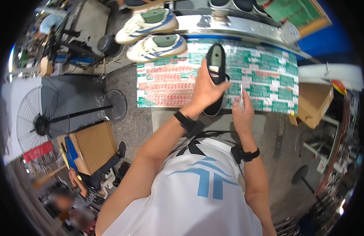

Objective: Inspecting, wiping, and organizing various shoes on an industrial assembly line.

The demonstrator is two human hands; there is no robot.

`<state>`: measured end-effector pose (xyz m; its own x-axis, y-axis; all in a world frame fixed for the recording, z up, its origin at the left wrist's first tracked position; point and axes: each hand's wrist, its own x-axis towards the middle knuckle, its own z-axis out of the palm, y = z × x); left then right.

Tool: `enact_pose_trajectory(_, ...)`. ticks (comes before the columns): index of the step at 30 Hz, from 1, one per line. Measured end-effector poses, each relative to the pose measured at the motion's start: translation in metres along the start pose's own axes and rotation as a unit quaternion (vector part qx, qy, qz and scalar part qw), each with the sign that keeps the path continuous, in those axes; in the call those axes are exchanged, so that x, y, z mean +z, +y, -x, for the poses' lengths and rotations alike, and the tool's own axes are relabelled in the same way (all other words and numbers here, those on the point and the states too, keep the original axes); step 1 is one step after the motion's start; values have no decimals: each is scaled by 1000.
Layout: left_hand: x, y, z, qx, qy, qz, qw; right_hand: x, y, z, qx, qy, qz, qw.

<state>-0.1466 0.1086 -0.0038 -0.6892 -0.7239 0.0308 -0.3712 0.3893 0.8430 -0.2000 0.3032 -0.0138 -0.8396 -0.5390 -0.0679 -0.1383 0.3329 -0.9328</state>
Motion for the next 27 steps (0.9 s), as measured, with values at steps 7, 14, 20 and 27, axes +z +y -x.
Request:
enact_pose_trajectory(7,-24,-6,-8,-97,-52,89,990,-10,20,-16,-67,-53,151,985)
enact_pose_trajectory(14,-125,-36,-39,-56,-196,12,979,-20,37,-47,-42,1,200,979)
enact_pose_trajectory(20,-78,-52,-16,-118,-98,62,986,-9,48,-52,-134,19,288,948)
enact_pose_trajectory(27,-89,-5,-7,-89,-145,-76,982,-9,52,-52,-166,22,291,942)
